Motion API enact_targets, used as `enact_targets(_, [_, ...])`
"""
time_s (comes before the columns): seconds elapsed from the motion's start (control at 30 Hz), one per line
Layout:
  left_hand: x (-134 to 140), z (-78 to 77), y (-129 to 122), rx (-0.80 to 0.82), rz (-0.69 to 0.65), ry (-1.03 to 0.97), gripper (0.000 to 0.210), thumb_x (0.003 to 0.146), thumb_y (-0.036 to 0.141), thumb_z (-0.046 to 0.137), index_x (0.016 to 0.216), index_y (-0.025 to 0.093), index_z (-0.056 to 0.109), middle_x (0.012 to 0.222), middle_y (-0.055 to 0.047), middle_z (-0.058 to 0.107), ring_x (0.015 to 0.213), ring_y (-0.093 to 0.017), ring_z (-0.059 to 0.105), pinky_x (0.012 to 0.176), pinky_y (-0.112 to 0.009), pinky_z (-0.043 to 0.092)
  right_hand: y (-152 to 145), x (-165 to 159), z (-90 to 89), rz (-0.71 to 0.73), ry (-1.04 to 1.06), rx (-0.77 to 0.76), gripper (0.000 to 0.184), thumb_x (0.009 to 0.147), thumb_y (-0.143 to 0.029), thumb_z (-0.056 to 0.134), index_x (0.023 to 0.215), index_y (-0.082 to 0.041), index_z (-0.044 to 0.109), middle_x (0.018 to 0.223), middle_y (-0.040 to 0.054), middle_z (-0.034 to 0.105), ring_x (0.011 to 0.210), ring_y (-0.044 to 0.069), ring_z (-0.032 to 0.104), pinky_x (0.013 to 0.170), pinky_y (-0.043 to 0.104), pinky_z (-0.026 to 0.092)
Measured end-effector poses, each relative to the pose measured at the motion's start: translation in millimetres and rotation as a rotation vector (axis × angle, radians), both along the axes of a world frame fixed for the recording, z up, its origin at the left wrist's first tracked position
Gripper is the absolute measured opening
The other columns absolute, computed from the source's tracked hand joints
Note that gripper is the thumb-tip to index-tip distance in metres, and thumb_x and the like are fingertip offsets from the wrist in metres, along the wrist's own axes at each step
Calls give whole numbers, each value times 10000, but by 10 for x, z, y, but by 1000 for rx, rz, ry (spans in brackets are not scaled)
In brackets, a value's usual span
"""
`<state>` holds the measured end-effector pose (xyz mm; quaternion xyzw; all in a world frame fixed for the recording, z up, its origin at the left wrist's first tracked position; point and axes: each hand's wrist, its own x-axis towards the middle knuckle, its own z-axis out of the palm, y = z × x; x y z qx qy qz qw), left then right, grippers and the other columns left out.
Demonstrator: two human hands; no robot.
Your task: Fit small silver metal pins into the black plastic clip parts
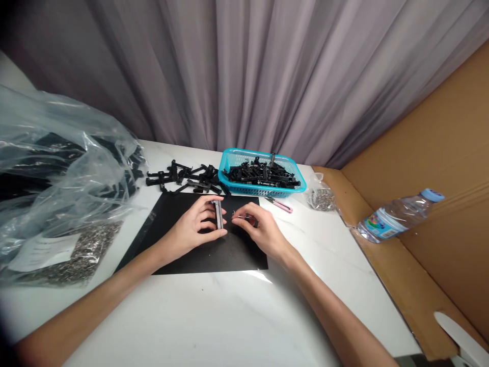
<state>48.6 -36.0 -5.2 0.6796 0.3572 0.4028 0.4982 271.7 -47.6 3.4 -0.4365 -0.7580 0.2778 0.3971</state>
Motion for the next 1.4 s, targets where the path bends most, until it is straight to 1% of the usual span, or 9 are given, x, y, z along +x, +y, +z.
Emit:
enact_targets(0.13, [14, 20, -28, -33, 13, -1, 660, 745, 225, 832, 1315, 266, 501, 1155, -64, 655, 944, -191, 724, 826, -366, 639, -5, -12, 19, 20, 88, -98, 208, 980, -421, 667, 929, -223, 700, 908, 25, 726, 755, 172, 608, 683, 299, 470])
enact_targets(0.27, [19, 17, -31, 6, 22, -29, 647, 736, 202, 825, 1292, 265, 501, 1213, -86, 620, 1111, -247, 695, 789, -336, 641, -17, -20, 33, 48, 160, -173, 274, 975, -485, 656, 936, -215, 679, 853, 21, 724, 724, 165, 617, 645, 285, 474])
enact_targets(0.47, [20, 2, -20, 82, 18, -21, 609, 745, 210, 823, 1250, 262, 487, 1259, -104, 587, 1122, -247, 680, 729, -291, 625, -6, -10, 3, 31, 180, -160, 292, 940, -507, 695, 945, -215, 705, 839, 15, 692, 687, 154, 580, 612, 276, 450])
enact_targets(0.77, [22, 15, -36, 53, -22, -1, 634, 748, 207, 822, 1266, 275, 463, 1303, -109, 579, 1160, -264, 667, 752, -314, 627, -4, -8, -36, 51, 251, -180, 240, 940, -452, 715, 941, -212, 721, 926, 29, 744, 787, 164, 660, 697, 283, 511])
enact_targets(0.9, [8, 30, -40, 75, -56, 16, 628, 752, 184, 800, 1274, 287, 468, 1334, -108, 563, 1199, -272, 654, 798, -338, 628, -5, -7, -27, 59, 304, -211, 255, 904, -469, 752, 930, -216, 730, 932, 32, 764, 808, 172, 694, 732, 298, 544])
enact_targets(1.03, [-9, 27, -38, 62, -114, -5, 646, 755, 160, 780, 1302, 282, 458, 1289, -86, 578, 985, -197, 718, 881, -411, 633, -6, 3, -18, 92, 393, -283, 258, 875, -469, 785, 944, -225, 740, 974, 40, 788, 906, 195, 736, 820, 323, 570])
enact_targets(1.1, [-15, 28, -40, 44, -135, -17, 645, 756, 142, 766, 1305, 279, 457, 1256, -73, 596, 959, -190, 727, 937, -449, 625, -5, 7, -15, 89, 412, -309, 268, 863, -473, 797, 944, -224, 744, 979, 43, 793, 914, 199, 739, 826, 327, 572])
enact_targets(1.23, [-12, 36, -47, 13, -157, -16, 650, 755, 118, 749, 1313, 278, 456, 1232, -64, 617, 1106, -238, 713, 1038, -506, 584, 6, 8, -15, 92, 430, -323, 280, 845, -474, 816, 938, -219, 749, 935, 40, 796, 860, 186, 737, 767, 299, 560])
enact_targets(1.4, [-2, -4, -8, 78, -119, -45, 629, 769, 142, 777, 1299, 274, 466, 1284, -67, 597, 1264, -253, 644, 1115, -501, 541, 12, 7, -21, 138, 484, -337, 216, 860, -421, 817, 931, -228, 750, 930, 28, 799, 906, 188, 752, 837, 305, 566])
